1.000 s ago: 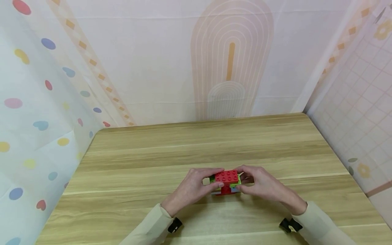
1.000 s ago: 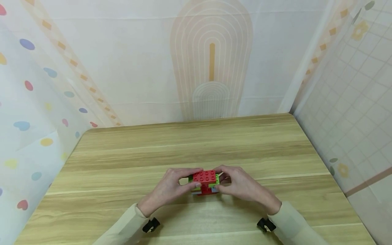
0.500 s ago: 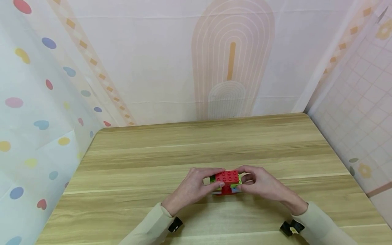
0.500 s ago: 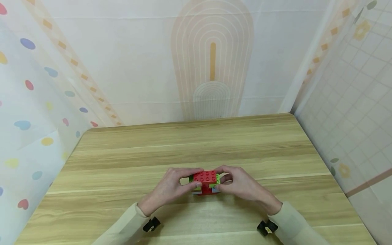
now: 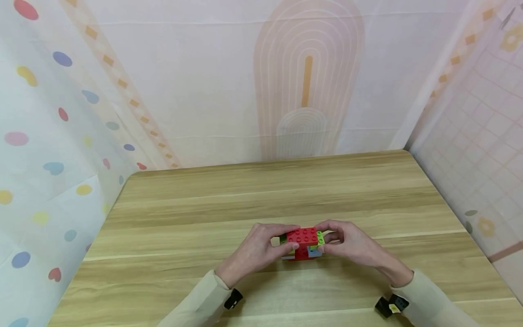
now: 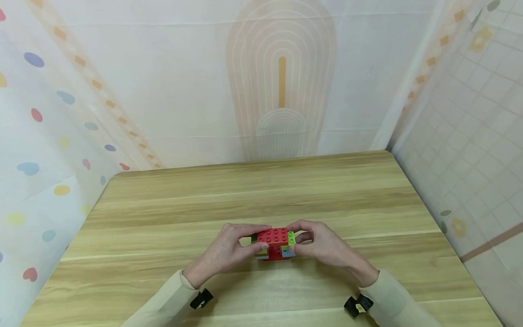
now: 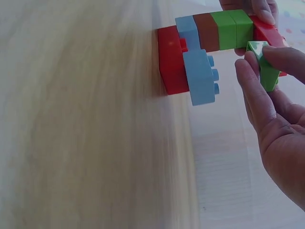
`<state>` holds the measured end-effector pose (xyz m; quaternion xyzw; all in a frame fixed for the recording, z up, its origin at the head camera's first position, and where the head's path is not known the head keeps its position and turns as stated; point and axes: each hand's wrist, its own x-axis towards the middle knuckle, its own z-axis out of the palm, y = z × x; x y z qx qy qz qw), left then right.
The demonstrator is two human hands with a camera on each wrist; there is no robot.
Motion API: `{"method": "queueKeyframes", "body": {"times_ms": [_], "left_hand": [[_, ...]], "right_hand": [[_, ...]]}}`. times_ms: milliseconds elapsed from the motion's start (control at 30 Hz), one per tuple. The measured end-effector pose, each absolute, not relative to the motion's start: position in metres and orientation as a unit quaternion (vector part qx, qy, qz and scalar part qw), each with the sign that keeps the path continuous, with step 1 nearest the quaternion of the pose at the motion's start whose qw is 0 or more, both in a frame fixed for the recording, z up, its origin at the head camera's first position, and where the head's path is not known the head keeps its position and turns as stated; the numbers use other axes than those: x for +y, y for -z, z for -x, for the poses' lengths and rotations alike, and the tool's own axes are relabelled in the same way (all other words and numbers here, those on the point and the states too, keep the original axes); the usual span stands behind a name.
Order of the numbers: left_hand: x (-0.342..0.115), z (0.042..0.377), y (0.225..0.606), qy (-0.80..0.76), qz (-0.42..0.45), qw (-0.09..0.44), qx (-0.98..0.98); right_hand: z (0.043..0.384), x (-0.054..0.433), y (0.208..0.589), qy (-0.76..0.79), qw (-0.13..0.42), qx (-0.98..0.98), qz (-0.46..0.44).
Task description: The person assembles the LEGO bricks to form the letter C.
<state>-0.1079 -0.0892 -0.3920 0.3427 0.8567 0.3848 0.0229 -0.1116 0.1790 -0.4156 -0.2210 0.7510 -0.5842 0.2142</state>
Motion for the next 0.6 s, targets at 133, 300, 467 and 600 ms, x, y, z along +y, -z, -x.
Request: {"method": "queueKeyframes", "body": {"times_ms": [133, 300, 467, 600], "left_hand": [[-0.0905, 0.1076, 0.3916, -0.386, -0.34, 0.023, 0.857], [-0.091, 0.1078, 0.3913, -0.385, -0.337, 0.021, 0.859], [-0.0909, 0.1085, 0.3913, -0.382, -0.338, 0.015, 0.86], [-0.0902, 0.1088, 0.3913, -0.379, -0.338, 0.014, 0.861]], "right_hand": [[0.1104, 0.1779, 0.4148, 0.595, 0.214, 0.742, 0.224], [0.1082, 0.1757, 0.4132, 0.605, 0.203, 0.74, 0.211], [0.1045, 0.1728, 0.4135, 0.618, 0.192, 0.739, 0.187], [0.1016, 0.1717, 0.4137, 0.626, 0.185, 0.737, 0.173]]}}
